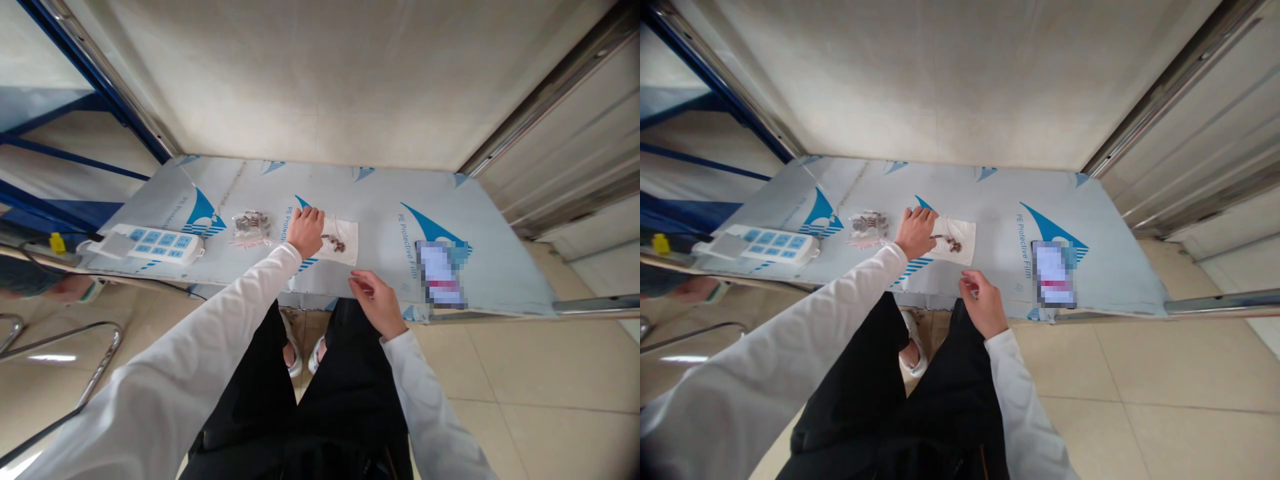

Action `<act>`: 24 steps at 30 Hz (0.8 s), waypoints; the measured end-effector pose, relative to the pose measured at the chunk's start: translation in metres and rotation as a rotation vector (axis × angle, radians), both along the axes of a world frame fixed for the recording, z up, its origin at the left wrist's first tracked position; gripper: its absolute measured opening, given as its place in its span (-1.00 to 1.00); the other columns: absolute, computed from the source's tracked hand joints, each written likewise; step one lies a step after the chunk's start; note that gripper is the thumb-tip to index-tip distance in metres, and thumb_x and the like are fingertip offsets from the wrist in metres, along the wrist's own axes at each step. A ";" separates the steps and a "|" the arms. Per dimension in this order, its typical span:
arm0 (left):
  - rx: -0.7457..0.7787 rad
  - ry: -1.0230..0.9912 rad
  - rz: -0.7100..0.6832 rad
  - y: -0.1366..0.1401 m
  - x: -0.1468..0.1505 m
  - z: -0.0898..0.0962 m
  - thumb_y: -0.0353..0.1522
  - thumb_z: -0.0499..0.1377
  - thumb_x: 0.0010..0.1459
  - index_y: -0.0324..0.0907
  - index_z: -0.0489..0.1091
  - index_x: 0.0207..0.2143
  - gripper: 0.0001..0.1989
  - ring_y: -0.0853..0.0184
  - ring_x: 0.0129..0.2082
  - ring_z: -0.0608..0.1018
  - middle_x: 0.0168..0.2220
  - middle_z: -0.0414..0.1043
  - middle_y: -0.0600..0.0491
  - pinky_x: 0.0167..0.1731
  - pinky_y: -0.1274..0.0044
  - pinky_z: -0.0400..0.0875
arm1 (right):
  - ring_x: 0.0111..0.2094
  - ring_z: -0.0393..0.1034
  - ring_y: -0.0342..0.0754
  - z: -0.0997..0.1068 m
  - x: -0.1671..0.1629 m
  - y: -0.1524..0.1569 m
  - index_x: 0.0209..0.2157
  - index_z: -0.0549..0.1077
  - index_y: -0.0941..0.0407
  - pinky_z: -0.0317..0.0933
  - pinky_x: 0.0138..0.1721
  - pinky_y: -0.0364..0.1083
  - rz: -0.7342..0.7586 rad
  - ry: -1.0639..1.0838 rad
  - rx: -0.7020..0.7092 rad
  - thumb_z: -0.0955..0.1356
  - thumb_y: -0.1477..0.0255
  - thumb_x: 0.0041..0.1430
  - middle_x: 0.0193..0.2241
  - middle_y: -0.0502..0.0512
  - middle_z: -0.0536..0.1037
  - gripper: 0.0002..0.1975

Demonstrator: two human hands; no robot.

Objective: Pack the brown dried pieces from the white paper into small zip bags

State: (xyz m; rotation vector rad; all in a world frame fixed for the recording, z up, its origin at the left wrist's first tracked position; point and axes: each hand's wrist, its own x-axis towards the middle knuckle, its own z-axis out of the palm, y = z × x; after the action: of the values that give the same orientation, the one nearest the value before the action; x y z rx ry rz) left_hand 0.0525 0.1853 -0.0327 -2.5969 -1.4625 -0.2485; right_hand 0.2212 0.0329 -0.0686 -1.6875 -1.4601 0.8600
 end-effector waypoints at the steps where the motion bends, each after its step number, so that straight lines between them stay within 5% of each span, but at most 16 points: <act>1: -0.009 0.006 0.006 -0.001 -0.002 -0.001 -0.45 0.18 0.02 -0.35 0.30 -0.08 -0.64 0.04 -0.09 0.39 -0.14 0.40 -0.20 -0.11 0.28 0.16 | -0.34 0.52 -0.01 -0.002 0.001 -0.001 -0.16 0.45 0.13 0.36 -0.26 -0.02 0.003 -0.001 0.002 0.30 0.23 0.14 -0.32 0.15 0.63 -0.68; 5: 0.010 0.064 -0.049 0.002 -0.003 -0.002 -0.48 0.17 0.02 -0.35 0.29 -0.10 -0.65 0.05 -0.08 0.38 -0.14 0.40 -0.20 -0.11 0.30 0.15 | -0.30 0.50 0.01 -0.001 0.001 0.013 -0.15 0.45 0.15 0.35 -0.25 -0.01 -0.071 -0.091 0.149 0.29 0.26 0.17 -0.23 0.20 0.61 -0.70; 9: 0.092 0.139 -0.131 0.008 0.002 0.003 -0.55 0.14 0.02 -0.35 0.31 -0.14 -0.70 0.07 -0.08 0.38 -0.15 0.40 -0.20 -0.10 0.32 0.14 | -0.36 0.44 -0.01 0.013 -0.013 0.069 -0.14 0.46 0.16 0.34 -0.23 0.00 -0.118 -0.247 0.363 0.34 0.32 0.13 -0.19 0.24 0.56 -0.71; 15: 0.181 0.231 -0.242 0.014 0.007 0.010 -0.59 0.06 0.09 -0.39 0.33 -0.07 -0.68 0.08 -0.05 0.37 -0.13 0.41 -0.22 -0.06 0.30 0.14 | -0.41 0.44 -0.08 0.022 -0.025 0.150 -0.10 0.45 0.16 0.31 -0.18 -0.04 0.008 -0.343 0.256 0.42 0.52 0.00 -0.19 0.20 0.56 -0.64; 24: 0.181 0.504 -0.531 0.025 0.029 0.022 -0.55 0.03 0.18 -0.23 0.48 -0.14 -0.71 0.13 0.03 0.38 -0.15 0.52 -0.11 0.05 0.33 0.15 | -0.45 0.47 -0.05 -0.001 -0.011 0.150 -0.44 0.49 0.16 0.28 -0.27 -0.09 0.017 -0.354 0.176 0.35 0.53 0.01 -0.50 0.07 0.58 -0.94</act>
State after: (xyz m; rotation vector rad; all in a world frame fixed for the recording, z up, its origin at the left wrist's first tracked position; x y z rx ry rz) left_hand 0.0812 0.2101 -0.0108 -2.5796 -0.5536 0.2006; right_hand 0.2104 0.1830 -0.0697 -1.7557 -1.7304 0.4378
